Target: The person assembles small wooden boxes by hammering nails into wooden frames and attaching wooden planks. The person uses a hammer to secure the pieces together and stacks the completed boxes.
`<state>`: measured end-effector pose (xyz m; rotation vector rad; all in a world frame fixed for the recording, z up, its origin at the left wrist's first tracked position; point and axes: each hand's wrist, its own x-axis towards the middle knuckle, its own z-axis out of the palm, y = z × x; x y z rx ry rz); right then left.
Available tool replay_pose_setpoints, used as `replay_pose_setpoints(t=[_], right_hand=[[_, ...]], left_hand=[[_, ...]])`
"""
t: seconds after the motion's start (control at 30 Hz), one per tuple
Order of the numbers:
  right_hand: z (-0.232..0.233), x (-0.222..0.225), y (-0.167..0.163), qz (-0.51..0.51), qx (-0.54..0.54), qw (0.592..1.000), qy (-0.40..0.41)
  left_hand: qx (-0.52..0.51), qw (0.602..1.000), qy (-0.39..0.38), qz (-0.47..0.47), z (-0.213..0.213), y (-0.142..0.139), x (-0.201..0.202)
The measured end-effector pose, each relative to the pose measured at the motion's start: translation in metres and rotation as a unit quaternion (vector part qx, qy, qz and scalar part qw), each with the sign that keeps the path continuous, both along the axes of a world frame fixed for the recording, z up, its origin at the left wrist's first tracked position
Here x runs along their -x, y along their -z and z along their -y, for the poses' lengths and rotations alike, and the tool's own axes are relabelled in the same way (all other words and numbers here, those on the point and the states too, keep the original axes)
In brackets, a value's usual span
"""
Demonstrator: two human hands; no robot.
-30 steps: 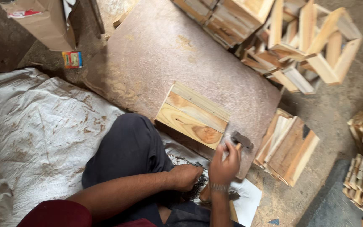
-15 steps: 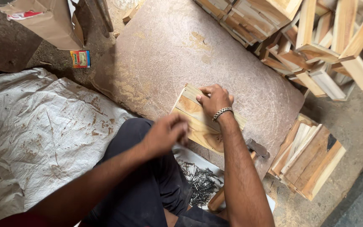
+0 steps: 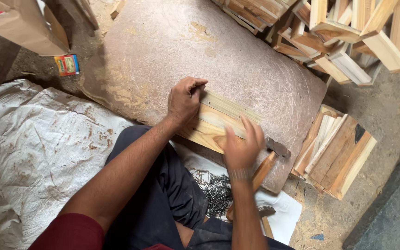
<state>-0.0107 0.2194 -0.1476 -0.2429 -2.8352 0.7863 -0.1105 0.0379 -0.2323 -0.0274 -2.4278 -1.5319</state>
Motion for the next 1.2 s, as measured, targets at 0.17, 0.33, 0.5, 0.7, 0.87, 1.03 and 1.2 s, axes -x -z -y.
replay_pose_setpoints(t=[0.17, 0.33, 0.5, 0.7, 0.87, 1.03, 1.2], right_hand=[[-0.055, -0.123, 0.012, 0.070, 0.023, 0.975, 0.208], [-0.075, -0.158, 0.045, 0.146, 0.142, 0.945, 0.257], [-0.081, -0.150, 0.040, 0.223, 0.478, 0.796, 0.297], [-0.082, -0.138, 0.005, 0.144, 0.716, 0.640, 0.237], [-0.046, -0.128, -0.012, 0.135, 0.489, 0.819, 0.269], [-0.012, -0.115, -0.049, 0.149, 0.270, 0.936, 0.168], [0.019, -0.073, -0.063, 0.162, 0.037, 0.986, -0.020]], left_hand=[[0.067, 0.998, 0.004, 0.005, -0.002, 0.010, 0.001], [0.100, 0.995, 0.001, 0.014, -0.002, 0.005, 0.002], [0.094, 0.995, 0.002, -0.034, -0.002, 0.000, 0.001], [0.113, 0.993, 0.000, -0.042, -0.003, -0.003, 0.001], [0.098, 0.995, -0.001, 0.032, -0.006, -0.003, 0.001], [0.076, 0.996, -0.004, 0.037, -0.005, -0.012, 0.002], [0.006, 0.995, 0.002, 0.099, -0.004, -0.031, -0.003]])
